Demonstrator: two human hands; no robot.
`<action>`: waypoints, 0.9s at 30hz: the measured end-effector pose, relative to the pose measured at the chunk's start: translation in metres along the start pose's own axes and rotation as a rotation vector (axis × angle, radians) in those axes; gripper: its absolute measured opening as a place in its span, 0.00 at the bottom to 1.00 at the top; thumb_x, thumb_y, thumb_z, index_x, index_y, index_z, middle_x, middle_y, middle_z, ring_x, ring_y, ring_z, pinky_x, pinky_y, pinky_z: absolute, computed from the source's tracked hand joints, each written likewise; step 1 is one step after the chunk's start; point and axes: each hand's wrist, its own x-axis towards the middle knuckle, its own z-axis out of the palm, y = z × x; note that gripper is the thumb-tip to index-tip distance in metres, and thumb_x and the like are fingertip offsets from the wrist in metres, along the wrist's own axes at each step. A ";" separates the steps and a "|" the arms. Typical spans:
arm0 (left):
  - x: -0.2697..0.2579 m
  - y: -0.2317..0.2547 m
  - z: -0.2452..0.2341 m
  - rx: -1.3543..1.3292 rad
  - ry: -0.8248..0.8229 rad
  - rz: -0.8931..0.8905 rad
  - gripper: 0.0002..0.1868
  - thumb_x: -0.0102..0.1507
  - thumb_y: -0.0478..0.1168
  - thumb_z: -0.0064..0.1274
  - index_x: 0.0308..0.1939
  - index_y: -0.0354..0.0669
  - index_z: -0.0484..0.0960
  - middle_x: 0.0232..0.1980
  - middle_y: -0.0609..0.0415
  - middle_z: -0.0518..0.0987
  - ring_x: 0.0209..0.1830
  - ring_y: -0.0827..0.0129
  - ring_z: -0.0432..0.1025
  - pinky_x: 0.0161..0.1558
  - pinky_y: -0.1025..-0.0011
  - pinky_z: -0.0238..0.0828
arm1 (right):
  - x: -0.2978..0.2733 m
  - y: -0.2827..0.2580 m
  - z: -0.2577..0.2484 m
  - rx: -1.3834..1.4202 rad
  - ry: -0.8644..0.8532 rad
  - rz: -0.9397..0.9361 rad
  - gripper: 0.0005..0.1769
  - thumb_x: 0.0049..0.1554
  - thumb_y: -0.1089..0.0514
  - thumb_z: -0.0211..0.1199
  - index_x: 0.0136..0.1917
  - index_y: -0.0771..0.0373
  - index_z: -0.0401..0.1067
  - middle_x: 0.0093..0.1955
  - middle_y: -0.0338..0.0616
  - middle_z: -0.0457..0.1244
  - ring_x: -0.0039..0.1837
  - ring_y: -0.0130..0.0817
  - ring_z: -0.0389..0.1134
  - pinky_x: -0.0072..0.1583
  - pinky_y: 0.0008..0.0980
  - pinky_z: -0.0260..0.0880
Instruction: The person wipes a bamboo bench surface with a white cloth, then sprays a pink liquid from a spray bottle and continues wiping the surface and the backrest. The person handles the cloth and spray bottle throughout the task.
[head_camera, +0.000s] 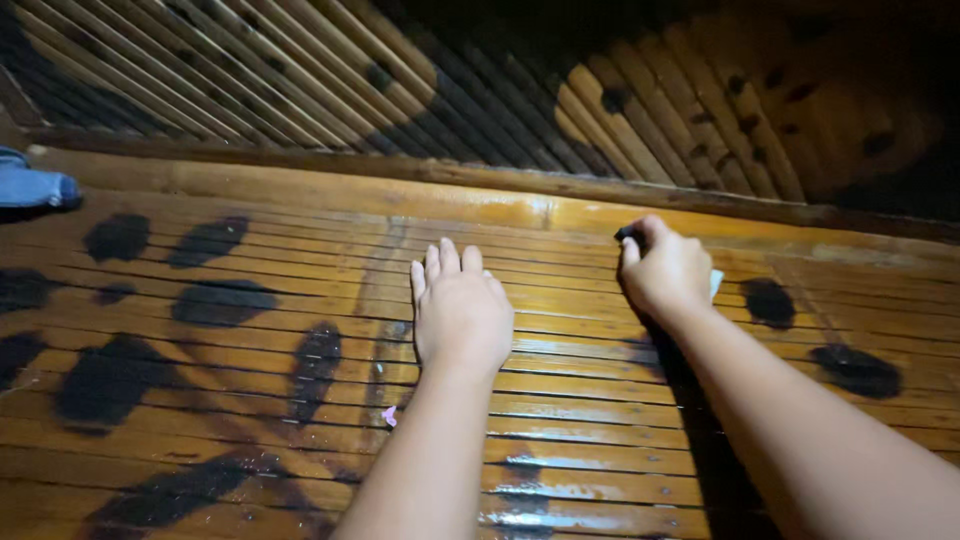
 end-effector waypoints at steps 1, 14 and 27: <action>0.001 0.000 -0.002 0.009 -0.009 -0.009 0.21 0.67 0.45 0.43 0.61 0.40 0.73 0.75 0.38 0.61 0.77 0.50 0.52 0.75 0.54 0.39 | 0.002 0.000 0.002 -0.018 0.016 0.013 0.13 0.58 0.46 0.64 0.55 0.49 0.79 0.46 0.55 0.71 0.49 0.57 0.72 0.55 0.52 0.71; 0.005 0.017 -0.008 0.135 -0.061 -0.076 0.22 0.64 0.46 0.44 0.61 0.45 0.71 0.73 0.42 0.62 0.76 0.51 0.52 0.73 0.48 0.36 | 0.027 0.005 0.033 -0.171 0.136 -0.088 0.09 0.53 0.52 0.72 0.49 0.50 0.84 0.43 0.54 0.71 0.47 0.54 0.73 0.54 0.47 0.73; 0.007 0.023 -0.008 0.178 -0.089 -0.096 0.23 0.64 0.44 0.44 0.63 0.46 0.69 0.75 0.41 0.59 0.77 0.50 0.48 0.73 0.45 0.33 | 0.027 -0.035 0.046 -0.097 0.108 -0.208 0.08 0.51 0.54 0.70 0.44 0.54 0.84 0.41 0.56 0.70 0.45 0.55 0.73 0.53 0.49 0.73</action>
